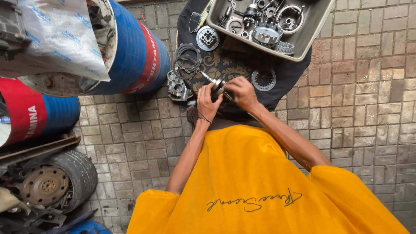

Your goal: Inspecting a motorcycle crankshaft by rotating it and checking the connecting rod's movement and bearings.

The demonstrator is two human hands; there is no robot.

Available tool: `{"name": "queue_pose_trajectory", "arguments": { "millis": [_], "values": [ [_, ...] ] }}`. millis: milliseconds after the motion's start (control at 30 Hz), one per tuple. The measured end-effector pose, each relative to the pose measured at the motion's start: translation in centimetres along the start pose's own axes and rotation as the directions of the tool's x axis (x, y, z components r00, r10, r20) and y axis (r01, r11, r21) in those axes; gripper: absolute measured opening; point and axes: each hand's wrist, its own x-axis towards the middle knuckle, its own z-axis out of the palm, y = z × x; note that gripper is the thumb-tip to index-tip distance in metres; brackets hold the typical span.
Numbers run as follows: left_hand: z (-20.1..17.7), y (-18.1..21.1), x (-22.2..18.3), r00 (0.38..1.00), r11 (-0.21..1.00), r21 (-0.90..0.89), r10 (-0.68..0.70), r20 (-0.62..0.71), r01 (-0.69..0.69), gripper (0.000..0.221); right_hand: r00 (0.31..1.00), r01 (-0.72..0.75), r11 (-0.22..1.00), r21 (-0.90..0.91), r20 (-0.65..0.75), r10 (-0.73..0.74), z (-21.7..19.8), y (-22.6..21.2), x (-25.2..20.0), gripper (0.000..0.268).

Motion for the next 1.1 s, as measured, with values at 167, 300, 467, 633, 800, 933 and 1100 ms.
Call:
{"name": "queue_pose_trajectory", "arguments": {
  "millis": [167, 300, 467, 633, 800, 933, 1100],
  "values": [
    [-0.5, 0.4, 0.3, 1.000, 1.000, -0.009, -0.002, 0.002, 0.002, 0.053, 1.000, -0.018, 1.000, 0.019, -0.004, 0.018, 0.8, 1.7, -0.4, 0.037],
    [-0.7, 0.7, 0.9, 1.000, 1.000, -0.023, 0.005, -0.001, -0.005, 0.051, 0.997, 0.074, 0.995, 0.060, 0.010, -0.075, 0.3, -0.6, 1.1, 0.035],
    [-0.4, 0.5, 0.3, 1.000, 1.000, -0.013, -0.009, 0.009, 0.009, 0.049, 1.000, 0.000, 1.000, -0.025, 0.018, 0.000, 0.7, 1.3, 0.3, 0.038],
    [-0.5, 0.8, 0.7, 1.000, 0.999, -0.023, -0.027, 0.008, 0.028, 0.049, 0.997, 0.073, 0.997, 0.026, 0.008, -0.073, 0.4, -1.6, 1.2, 0.036],
    [-0.5, 1.2, 0.4, 0.998, 0.997, -0.052, -0.061, -0.005, 0.060, 0.047, 1.000, 0.017, 0.999, -0.044, 0.020, -0.016, 0.2, -0.1, -0.1, 0.038],
    [-0.6, 0.5, 0.4, 0.999, 0.998, -0.031, -0.050, 0.021, 0.050, 0.049, 0.996, 0.036, 0.996, -0.076, 0.085, -0.029, 0.4, 1.4, -0.6, 0.030],
    [-0.7, 0.9, 0.6, 0.996, 0.994, -0.071, -0.088, 0.011, 0.088, 0.045, 0.999, -0.036, 0.984, -0.173, 0.008, 0.038, -1.7, 2.1, 1.2, 0.025]
  ]
}}
